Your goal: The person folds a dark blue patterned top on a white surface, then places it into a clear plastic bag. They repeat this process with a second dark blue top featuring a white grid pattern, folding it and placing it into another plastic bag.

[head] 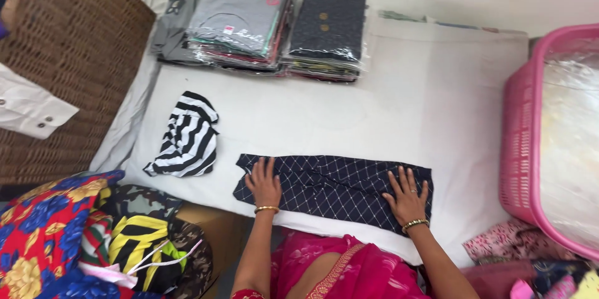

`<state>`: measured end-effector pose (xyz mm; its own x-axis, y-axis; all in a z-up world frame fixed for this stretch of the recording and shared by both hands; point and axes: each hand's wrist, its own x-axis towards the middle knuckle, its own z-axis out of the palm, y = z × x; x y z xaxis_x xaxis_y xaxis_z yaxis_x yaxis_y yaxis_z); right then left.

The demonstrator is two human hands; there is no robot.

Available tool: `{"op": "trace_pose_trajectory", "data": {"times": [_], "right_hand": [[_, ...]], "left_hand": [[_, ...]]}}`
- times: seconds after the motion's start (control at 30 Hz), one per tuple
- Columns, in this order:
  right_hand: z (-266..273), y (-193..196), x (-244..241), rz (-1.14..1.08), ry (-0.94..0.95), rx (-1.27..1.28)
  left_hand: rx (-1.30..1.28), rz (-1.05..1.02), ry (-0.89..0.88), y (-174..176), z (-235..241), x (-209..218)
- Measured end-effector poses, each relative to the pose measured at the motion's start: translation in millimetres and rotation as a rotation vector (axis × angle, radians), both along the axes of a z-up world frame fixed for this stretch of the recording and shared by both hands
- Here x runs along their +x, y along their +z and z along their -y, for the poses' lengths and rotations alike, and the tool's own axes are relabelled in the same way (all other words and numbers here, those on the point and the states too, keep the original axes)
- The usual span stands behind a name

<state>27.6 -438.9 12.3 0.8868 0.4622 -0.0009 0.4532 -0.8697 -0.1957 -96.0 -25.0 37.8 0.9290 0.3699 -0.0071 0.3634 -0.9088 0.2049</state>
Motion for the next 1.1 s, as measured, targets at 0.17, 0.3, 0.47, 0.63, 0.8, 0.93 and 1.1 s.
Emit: {"op": "trace_pose_trajectory", "data": {"times": [0.17,0.3,0.47,0.63,0.8,0.93,1.1], "right_hand": [[0.3,-3.0,-1.9,0.003,-0.032,-0.013],[0.0,-3.4,-1.8,-0.014,-0.040,-0.056],[0.1,-7.1,-3.5,-0.013,-0.042,0.007],[-0.3,9.5,-1.6,-0.017,-0.045,0.033],[0.7,27.2,6.8,-0.011,-0.085,0.146],[14.4,16.3,26.2,0.002,-0.191,0.207],[31.3,2.6,53.9,0.002,-0.278,0.104]], "left_hand": [[0.051,0.079,0.340,19.1,-43.1,7.4],[0.072,0.074,0.242,14.6,-67.5,28.4],[0.138,0.254,0.232,3.7,-84.1,50.2],[0.041,0.098,0.409,6.8,-80.8,55.4],[-0.156,0.235,0.690,-17.7,-92.5,37.0],[-0.257,0.301,0.677,-5.6,-95.4,30.3],[-0.104,0.065,0.453,26.5,-91.6,32.8]]}}
